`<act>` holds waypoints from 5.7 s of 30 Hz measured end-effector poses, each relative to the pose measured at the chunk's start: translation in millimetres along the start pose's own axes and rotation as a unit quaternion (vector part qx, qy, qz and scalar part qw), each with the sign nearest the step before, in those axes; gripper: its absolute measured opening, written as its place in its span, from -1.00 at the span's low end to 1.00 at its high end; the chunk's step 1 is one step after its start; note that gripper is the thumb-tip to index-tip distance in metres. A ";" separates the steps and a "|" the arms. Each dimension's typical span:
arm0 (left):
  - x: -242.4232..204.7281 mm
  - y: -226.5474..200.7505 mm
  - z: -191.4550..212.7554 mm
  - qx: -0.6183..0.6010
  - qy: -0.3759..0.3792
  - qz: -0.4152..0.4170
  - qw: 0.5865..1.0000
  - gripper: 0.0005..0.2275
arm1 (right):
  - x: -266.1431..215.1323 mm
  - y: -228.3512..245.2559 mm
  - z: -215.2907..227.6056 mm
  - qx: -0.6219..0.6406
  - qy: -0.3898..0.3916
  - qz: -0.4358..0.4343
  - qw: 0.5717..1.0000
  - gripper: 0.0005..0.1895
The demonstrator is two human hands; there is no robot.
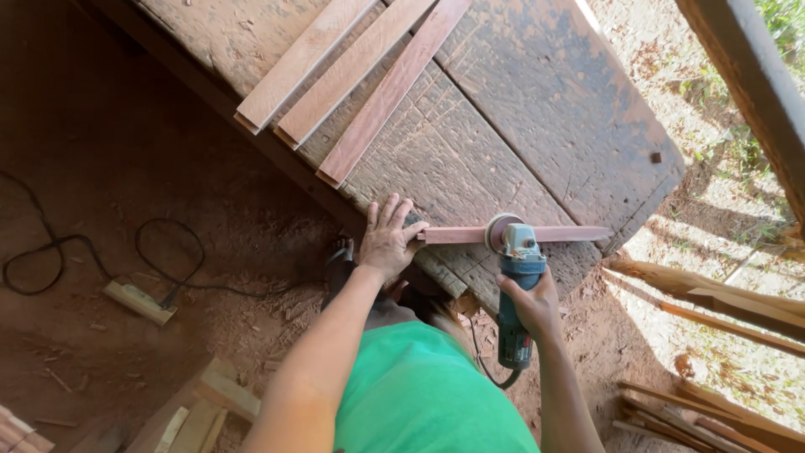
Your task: Sanding wooden planks using an angle grinder.
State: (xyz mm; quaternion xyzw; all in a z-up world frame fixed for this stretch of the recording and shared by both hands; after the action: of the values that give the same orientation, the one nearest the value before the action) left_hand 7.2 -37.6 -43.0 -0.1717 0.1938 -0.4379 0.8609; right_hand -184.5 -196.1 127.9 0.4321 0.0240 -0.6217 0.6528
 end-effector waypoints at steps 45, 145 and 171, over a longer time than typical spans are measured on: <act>-1.5 0.0 -13.1 -0.018 -0.082 -0.014 0.996 -0.67 | 5.0 -6.3 15.3 0.137 -0.105 0.012 0.985 -0.48; -1.7 -0.4 -16.3 0.000 -0.092 -0.033 0.995 -0.65 | 23.0 -19.0 44.3 0.105 -0.116 -0.079 0.985 -0.33; -0.2 -2.2 -10.9 -0.003 -0.131 -0.065 0.989 -0.68 | -24.3 10.0 -44.9 -0.050 0.045 -0.101 0.993 0.00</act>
State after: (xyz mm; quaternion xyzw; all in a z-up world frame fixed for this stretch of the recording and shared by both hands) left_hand 0.3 -40.0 -51.3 -0.2423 0.0690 -0.4666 0.8479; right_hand -158.9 -151.8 118.9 0.4215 0.1278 -0.6627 0.6057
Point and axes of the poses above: each hand's wrist, its own x-axis towards the middle knuckle, its own z-axis out of the back of the hand, y = z × x, the point moved 4 cm from there along x, towards the middle knuckle, and after that the axes turned 4 degrees about x, right-handed, at the moved point
